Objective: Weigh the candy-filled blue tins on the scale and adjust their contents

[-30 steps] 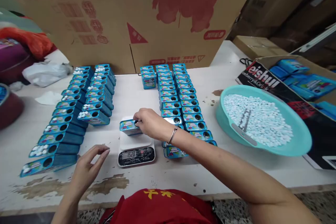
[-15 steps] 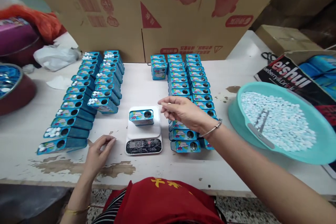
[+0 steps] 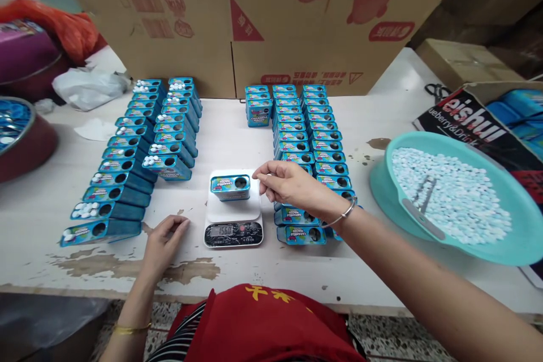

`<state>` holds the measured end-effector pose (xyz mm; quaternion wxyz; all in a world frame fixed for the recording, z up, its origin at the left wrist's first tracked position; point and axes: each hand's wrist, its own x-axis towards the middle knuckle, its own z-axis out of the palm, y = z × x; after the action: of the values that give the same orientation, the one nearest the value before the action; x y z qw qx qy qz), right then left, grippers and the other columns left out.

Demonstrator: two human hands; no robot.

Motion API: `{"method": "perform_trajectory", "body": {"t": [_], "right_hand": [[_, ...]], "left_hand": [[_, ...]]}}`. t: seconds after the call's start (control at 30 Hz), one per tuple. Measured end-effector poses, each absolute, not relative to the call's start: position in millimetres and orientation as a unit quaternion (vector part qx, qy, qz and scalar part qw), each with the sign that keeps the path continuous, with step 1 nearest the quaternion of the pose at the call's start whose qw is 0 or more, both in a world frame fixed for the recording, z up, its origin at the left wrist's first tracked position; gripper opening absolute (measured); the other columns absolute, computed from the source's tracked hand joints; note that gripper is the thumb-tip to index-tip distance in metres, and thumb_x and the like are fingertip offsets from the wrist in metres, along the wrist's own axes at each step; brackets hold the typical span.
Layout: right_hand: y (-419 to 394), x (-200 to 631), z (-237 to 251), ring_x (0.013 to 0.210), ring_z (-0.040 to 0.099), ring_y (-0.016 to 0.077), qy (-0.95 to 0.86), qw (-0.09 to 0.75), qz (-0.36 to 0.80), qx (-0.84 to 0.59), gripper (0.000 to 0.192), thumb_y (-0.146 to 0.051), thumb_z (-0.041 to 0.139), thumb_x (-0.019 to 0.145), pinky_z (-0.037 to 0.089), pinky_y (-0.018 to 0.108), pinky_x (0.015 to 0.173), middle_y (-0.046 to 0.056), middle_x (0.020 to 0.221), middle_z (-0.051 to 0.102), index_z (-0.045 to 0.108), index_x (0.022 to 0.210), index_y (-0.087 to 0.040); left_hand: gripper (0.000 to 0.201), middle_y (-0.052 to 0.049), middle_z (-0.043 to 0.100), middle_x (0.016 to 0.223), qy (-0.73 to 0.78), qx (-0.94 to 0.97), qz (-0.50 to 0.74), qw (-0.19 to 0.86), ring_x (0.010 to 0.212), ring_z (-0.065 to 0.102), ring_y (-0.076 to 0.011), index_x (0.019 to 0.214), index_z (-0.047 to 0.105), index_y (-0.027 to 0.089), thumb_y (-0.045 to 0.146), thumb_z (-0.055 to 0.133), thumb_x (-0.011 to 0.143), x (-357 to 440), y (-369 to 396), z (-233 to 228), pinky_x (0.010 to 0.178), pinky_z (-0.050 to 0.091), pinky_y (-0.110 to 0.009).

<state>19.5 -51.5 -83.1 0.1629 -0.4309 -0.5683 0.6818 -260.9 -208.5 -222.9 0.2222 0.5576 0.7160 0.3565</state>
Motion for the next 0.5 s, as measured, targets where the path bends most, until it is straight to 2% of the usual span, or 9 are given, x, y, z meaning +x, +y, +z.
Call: {"method": "perform_trajectory", "body": {"t": [0.37, 0.43, 0.5], "right_hand": [[-54, 5, -81, 0.049, 0.042, 0.0052, -0.557, 0.159, 0.706, -0.407, 0.027, -0.042, 0.065, 0.08, 0.024, 0.021, 0.042, 0.0, 0.068, 0.059, 0.06, 0.081, -0.016], [-55, 7, -81, 0.048, 0.041, 0.0049, -0.54, 0.167, 0.717, -0.408, 0.027, -0.043, 0.066, 0.079, 0.022, 0.021, 0.042, -0.001, 0.067, 0.059, 0.061, 0.08, -0.016], [-61, 8, -84, 0.047, 0.04, 0.0048, -0.504, 0.176, 0.74, -0.409, 0.027, -0.043, 0.066, 0.078, 0.021, 0.021, 0.041, -0.001, 0.065, 0.058, 0.061, 0.079, -0.016]], "left_hand": [[0.022, -0.002, 0.062, 0.083, 0.698, 0.57, 0.369, 0.227, 0.076, 0.057, -0.0146, 0.084, 0.06, 0.018, 0.038, 0.051, 0.089, -251, -200, -211, 0.069, 0.046, -0.026], [0.021, -0.004, 0.062, 0.089, 0.69, 0.578, 0.379, 0.217, 0.08, 0.058, -0.0152, 0.092, 0.06, 0.018, 0.038, 0.055, 0.087, -246, -194, -203, 0.071, 0.046, -0.027], [0.03, -0.006, 0.061, 0.102, 0.674, 0.589, 0.395, 0.208, 0.091, 0.058, -0.0174, 0.107, 0.057, 0.019, 0.039, 0.061, 0.084, -239, -185, -195, 0.075, 0.046, -0.028]]}}
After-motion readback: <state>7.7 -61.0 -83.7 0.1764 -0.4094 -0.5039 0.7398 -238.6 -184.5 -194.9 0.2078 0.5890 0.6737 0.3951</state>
